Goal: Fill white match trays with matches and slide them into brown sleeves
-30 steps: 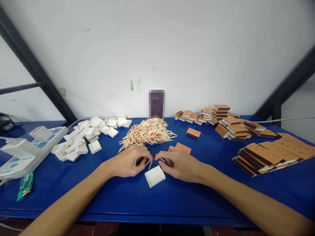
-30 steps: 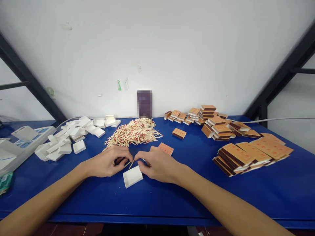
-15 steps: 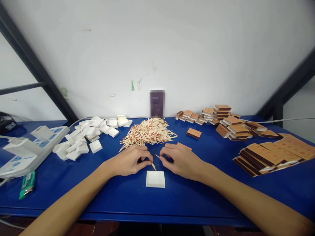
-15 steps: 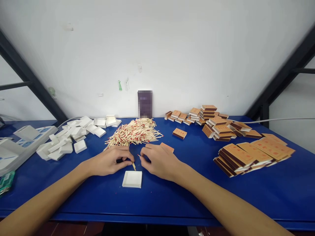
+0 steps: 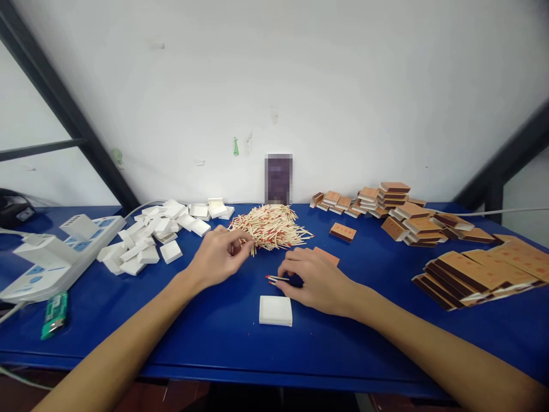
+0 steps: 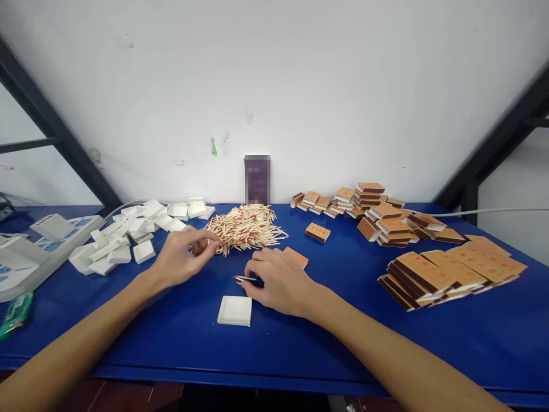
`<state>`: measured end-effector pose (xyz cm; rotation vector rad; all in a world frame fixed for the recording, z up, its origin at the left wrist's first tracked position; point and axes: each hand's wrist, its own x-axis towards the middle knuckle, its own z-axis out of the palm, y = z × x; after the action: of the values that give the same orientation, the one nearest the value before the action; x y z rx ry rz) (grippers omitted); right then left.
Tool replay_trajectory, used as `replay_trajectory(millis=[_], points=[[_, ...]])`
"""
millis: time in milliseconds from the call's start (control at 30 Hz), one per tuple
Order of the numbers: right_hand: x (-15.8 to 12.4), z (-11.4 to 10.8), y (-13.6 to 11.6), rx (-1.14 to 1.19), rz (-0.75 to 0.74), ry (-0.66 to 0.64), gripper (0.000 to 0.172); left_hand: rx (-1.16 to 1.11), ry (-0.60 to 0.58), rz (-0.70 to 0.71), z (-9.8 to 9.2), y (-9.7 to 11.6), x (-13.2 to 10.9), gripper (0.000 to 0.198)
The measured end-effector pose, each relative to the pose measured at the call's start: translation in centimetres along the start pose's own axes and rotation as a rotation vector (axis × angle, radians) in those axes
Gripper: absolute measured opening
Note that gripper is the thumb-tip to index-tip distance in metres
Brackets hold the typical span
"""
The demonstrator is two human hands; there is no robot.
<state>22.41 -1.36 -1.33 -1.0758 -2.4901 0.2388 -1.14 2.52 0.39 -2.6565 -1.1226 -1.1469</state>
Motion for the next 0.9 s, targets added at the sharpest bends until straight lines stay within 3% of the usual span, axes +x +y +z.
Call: replay_trajectory(millis=[67, 133, 300, 367, 467, 600, 767, 900], points=[[-0.1, 0.0, 0.0, 0.005, 0.001, -0.011, 0.02, 0.095, -0.03, -0.005, -0.7, -1.3, 0.2, 0.015], [-0.1, 0.0, 0.1, 0.014, 0.001, -0.029, 0.017, 0.131, -0.166, 0.03, -1.3, -2.4, 0.2, 0.017], [-0.1, -0.2, 0.4, 0.033, -0.008, -0.05, 0.013, 0.04, -0.392, 0.198, -1.6, -3.5, 0.2, 0.021], [-0.2, -0.3, 0.3, 0.034, -0.014, -0.047, 0.014, -0.028, -0.402, 0.226, -1.7, -3.5, 0.2, 0.021], [-0.4, -0.2, 0.1, 0.031, -0.022, -0.051, 0.016, -0.072, -0.314, 0.225, -1.8, -3.7, 0.1, 0.018], [-0.5, -0.1, 0.0, 0.046, -0.033, -0.057, 0.016, 0.039, -0.23, 0.222, -2.5, -4.0, 0.1, 0.014], [-0.4, 0.1, 0.3, 0.038, -0.009, -0.022, 0.019, 0.2, -0.423, 0.164, -3.4, -3.7, 0.4, 0.014], [-0.3, 0.1, 0.5, 0.031, -0.004, -0.019, 0.017, 0.2, -0.47, 0.103, -3.5, -3.2, 0.5, 0.012]])
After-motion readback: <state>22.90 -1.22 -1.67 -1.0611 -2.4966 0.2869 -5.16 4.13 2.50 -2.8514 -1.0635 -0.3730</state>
